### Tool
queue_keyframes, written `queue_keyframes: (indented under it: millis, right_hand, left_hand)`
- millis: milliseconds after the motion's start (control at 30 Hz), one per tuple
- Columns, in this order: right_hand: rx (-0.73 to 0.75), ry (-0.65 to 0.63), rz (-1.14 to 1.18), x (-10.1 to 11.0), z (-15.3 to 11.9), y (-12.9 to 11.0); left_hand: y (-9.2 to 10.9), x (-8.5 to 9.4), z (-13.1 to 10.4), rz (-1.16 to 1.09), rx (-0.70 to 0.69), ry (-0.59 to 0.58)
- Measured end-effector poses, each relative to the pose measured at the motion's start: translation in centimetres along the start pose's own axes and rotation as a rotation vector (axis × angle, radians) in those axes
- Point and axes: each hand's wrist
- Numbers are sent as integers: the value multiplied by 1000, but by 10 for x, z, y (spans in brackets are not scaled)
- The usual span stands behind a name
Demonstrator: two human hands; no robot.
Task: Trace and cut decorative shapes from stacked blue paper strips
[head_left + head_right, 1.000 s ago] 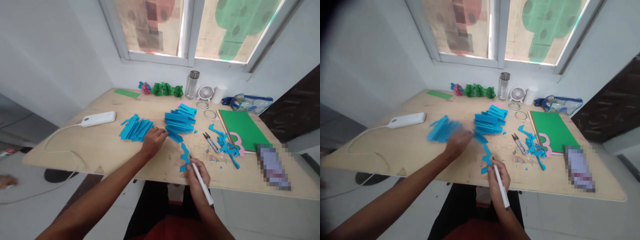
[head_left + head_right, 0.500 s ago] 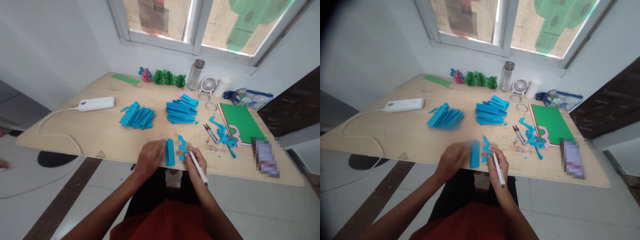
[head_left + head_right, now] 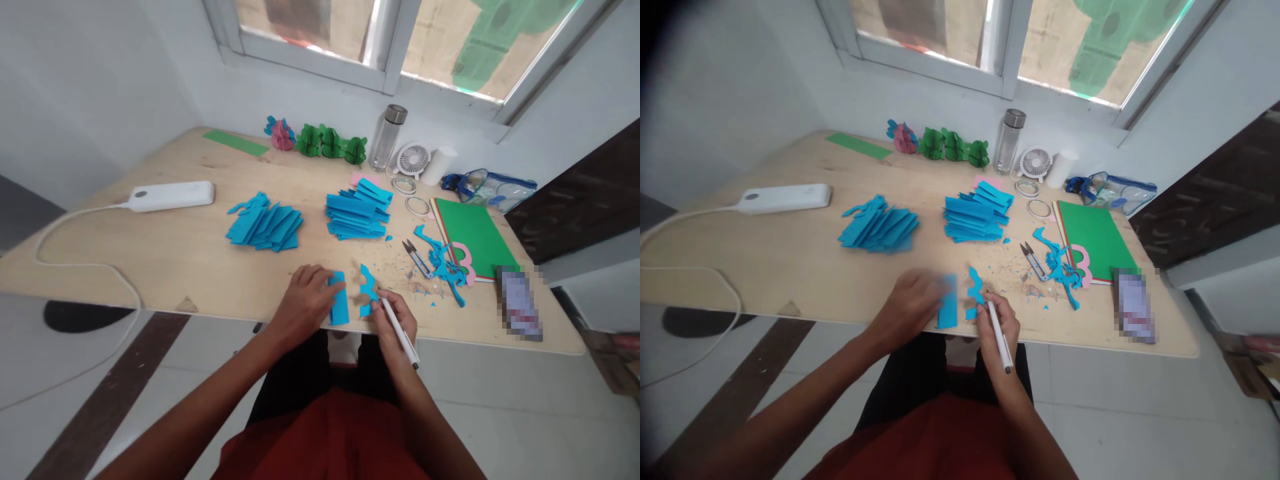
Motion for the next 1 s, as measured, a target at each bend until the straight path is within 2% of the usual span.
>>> queue_keyframes:
  millis: [67, 133, 267, 433, 533, 600, 700, 767, 833, 1000]
  right_hand:
    - [-20, 32, 20, 4, 0, -6]
    - [-23, 74, 22, 7, -1, -11]
    - [-41, 96, 3, 9, -4, -17]
    - [-62, 70, 11, 10, -3, -17]
    - [-67, 92, 16, 11, 0, -18]
    - [-63, 102, 31, 11, 2, -21]
    - [-51, 103, 34, 9, 4, -25]
    - [-42, 85, 22, 6, 5, -25]
    - [-34, 40, 32, 1, 7, -21]
    - [-3, -50, 33, -12, 10, -4]
  left_hand:
    - [-5, 1, 14, 36, -184, -96]
    - [-8, 4, 28, 86, -312, -205]
    - [-6, 14, 52, 190, -390, -350]
    - [-8, 24, 75, 210, -249, -525]
    - [-15, 25, 81, 85, -20, -591]
    - [-16, 23, 78, -73, 214, -517]
    - [-7, 17, 61, -285, 562, -285]
    - [4, 10, 44, -284, 656, -175]
    - [13, 4, 27, -159, 630, -128]
    - [18, -2, 6, 6, 314, 17]
Point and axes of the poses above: each hand's wrist, its own z-axis towards the middle knuckle, its own x-axis out of the back of the hand, y = z × x, and after that the axes turned 9 degrees about x, right-handed
